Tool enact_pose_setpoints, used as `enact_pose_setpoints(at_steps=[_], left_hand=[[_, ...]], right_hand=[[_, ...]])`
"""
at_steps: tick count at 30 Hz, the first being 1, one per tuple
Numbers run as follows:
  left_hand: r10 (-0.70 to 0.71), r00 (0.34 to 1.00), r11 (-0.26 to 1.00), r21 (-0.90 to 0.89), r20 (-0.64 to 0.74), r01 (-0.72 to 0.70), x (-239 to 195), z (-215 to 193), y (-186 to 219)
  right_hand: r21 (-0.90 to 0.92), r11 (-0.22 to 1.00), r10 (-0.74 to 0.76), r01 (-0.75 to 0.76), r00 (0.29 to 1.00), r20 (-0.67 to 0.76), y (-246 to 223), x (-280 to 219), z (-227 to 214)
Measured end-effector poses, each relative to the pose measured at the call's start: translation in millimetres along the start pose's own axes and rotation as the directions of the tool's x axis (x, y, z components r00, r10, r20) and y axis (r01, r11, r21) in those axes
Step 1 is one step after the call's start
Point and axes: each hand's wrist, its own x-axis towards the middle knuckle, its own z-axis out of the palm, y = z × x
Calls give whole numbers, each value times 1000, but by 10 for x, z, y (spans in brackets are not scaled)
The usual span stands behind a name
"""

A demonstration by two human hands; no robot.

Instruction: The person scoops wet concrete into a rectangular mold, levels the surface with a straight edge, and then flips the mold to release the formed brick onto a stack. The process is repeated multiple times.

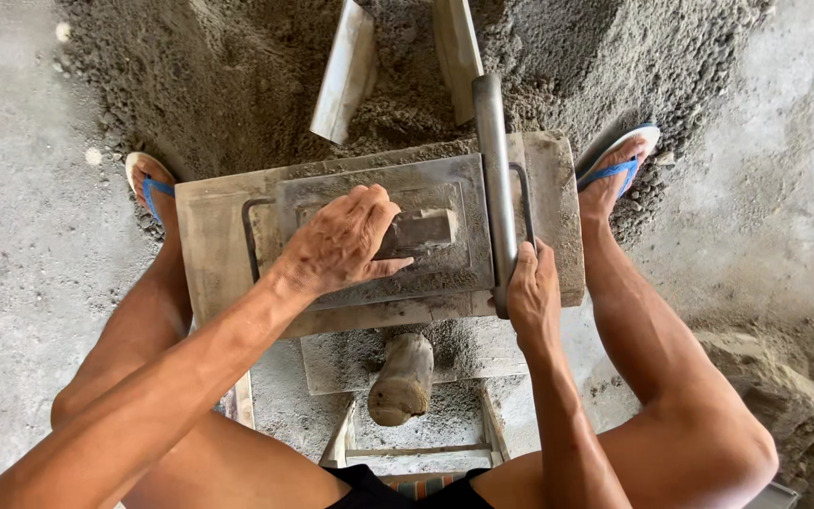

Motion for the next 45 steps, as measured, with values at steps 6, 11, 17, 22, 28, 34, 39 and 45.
enact_pose_setpoints(at_steps=[6,11,17,22,28,34,39,45], left_hand=[[-18,995,1000,9,103,17,31,81,-58],[-12,993,999,44,120,6,9,133,-79],[-44,993,996,77,113,35,-42,259,-103],[-132,990,991,20,52,131,69,193,4],[-189,981,981,45,-53,191,122,206,2],[-212,974,974,71,-76,217,14,207,31],[-353,935,936,-7,-19,353,-517,-111,-47],[-390,916,901,-164,95,401,-601,54,-147]], right_hand=[[28,1000,7,-8,1000,12,-114,0,-29],[-11,999,-35,35,999,33,-77,4,-24],[-756,499,-408,424,884,227,871,6,-259],[-317,947,-34,57,996,78,421,-519,-303],[-55,995,-74,80,991,110,51,-371,-62],[-205,754,-592,624,781,199,-1249,-863,-120],[-294,558,-797,776,600,72,-1213,-1221,308],[-230,919,-204,320,886,416,-812,-865,765]])
